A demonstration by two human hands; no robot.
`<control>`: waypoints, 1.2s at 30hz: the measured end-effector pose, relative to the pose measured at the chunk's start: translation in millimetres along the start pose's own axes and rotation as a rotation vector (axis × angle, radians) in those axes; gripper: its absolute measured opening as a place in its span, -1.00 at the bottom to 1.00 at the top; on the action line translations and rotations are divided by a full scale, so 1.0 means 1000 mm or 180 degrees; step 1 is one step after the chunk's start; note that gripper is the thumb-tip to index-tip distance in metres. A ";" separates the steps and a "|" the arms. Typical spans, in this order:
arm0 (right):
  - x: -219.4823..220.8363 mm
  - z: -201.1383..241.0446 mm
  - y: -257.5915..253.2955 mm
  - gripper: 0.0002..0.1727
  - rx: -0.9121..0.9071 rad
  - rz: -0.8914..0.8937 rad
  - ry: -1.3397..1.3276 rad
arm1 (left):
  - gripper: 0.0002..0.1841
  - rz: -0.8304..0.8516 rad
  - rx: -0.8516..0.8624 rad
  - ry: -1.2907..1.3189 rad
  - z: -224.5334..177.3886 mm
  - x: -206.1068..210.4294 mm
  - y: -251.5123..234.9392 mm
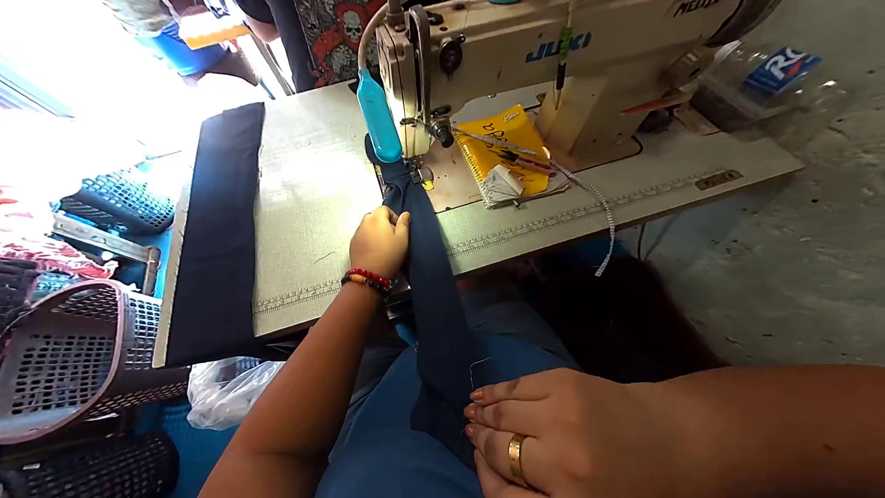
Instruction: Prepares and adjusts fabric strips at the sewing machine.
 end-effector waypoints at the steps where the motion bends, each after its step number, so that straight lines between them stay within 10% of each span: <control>1: -0.001 0.000 -0.001 -0.77 0.0032 -0.0033 0.0011 | -0.56 0.0014 -0.0077 -0.0031 -0.003 0.000 -0.004; 16: 0.008 -0.005 0.005 -0.78 0.0133 0.0027 -0.0560 | -0.65 -0.0005 -0.0424 0.0023 0.000 -0.004 -0.029; 25: 0.016 -0.015 0.026 -0.75 0.0596 -0.0514 -0.1562 | -0.59 -0.0672 0.1992 -0.0370 0.011 0.020 0.016; 36: 0.025 -0.032 0.037 -0.76 0.0854 -0.0709 -0.1856 | -0.54 -0.0612 0.2200 -0.1022 0.016 0.024 0.013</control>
Point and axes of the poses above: each hand's wrist, its own y-axis away from the middle knuckle, its own x-axis out of the palm, z = x × y, the point moved 2 cm from there along -y, towards the middle knuckle, and after that the axes turned 12 degrees about -x, right-handed, at the moved point
